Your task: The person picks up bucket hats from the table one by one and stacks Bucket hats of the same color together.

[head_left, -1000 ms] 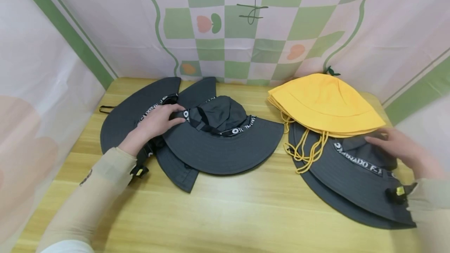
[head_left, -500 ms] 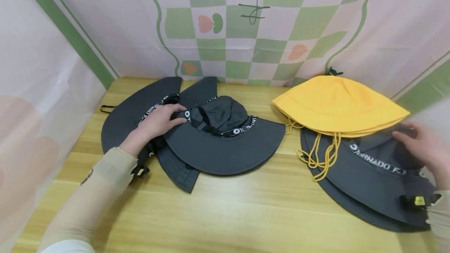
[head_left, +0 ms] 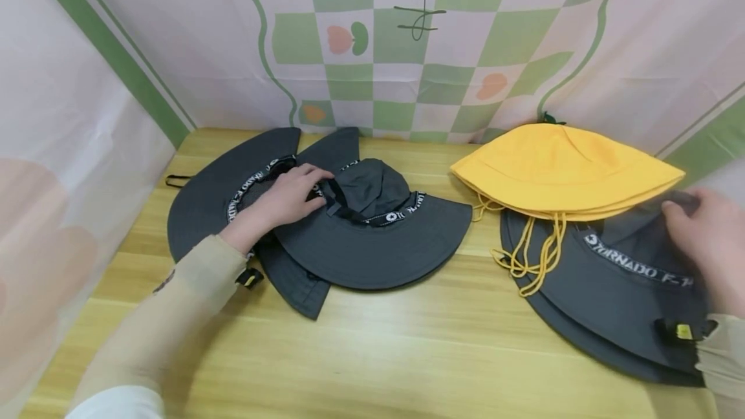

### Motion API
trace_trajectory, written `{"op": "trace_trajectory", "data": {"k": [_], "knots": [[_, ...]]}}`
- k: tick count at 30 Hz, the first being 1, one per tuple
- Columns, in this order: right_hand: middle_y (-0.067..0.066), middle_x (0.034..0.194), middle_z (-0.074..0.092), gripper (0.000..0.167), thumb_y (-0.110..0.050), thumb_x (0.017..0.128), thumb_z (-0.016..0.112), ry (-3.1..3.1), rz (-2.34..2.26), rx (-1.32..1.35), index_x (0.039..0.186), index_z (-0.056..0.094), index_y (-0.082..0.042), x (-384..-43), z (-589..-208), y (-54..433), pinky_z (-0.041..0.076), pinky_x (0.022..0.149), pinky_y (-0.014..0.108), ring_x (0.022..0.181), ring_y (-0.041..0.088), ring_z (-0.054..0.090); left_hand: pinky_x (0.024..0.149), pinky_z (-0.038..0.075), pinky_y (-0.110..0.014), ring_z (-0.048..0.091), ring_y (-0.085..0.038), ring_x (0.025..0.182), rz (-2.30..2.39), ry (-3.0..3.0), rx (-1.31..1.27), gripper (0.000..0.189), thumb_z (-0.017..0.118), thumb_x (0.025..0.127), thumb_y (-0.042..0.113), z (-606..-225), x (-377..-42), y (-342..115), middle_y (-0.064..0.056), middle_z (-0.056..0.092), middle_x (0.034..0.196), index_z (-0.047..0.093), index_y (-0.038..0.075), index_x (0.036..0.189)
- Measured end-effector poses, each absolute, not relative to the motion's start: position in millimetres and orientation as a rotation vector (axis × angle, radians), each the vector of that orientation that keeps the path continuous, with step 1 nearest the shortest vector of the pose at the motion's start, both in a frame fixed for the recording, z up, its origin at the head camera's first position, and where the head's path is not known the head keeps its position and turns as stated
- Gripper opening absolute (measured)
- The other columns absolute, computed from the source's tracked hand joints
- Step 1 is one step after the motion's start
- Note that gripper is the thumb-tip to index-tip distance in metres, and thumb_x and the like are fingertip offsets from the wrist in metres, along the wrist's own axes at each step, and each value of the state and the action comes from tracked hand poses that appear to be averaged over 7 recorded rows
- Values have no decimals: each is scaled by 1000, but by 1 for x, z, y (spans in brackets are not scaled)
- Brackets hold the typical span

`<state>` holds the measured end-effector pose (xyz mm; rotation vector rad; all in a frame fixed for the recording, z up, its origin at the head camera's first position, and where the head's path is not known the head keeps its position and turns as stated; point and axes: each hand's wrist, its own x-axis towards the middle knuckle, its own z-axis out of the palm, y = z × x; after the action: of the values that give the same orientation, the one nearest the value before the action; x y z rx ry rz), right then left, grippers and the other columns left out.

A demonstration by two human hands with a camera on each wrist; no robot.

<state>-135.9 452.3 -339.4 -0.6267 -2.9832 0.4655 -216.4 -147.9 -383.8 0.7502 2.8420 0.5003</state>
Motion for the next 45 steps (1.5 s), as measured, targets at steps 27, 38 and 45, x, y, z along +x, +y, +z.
{"op": "trace_trajectory", "data": {"k": [27,38,45], "knots": [[44,107,47,41,-14,103,47,-3099,392,-296,120,40,22,-145,-354,448,42,67,57,85,52,51,124,24,-42,5,-24,158,-221,2813,1369,58,28,111,15,-402,-226,116,0,2,171,5,27,162],[44,119,43,43,-15,106,42,-2969,522,-280,129,38,20,-143,-351,442,38,78,66,101,58,45,122,29,-47,13,-24,157,-393,2851,1254,60,16,111,9,-410,-227,145,6,10,170,0,39,161],[30,114,54,34,-9,104,44,-2754,581,-374,128,44,15,-133,-335,441,30,62,21,83,10,51,118,34,-45,16,-23,156,-379,2819,1221,59,16,111,11,-407,-226,150,8,12,169,1,40,160]]}}
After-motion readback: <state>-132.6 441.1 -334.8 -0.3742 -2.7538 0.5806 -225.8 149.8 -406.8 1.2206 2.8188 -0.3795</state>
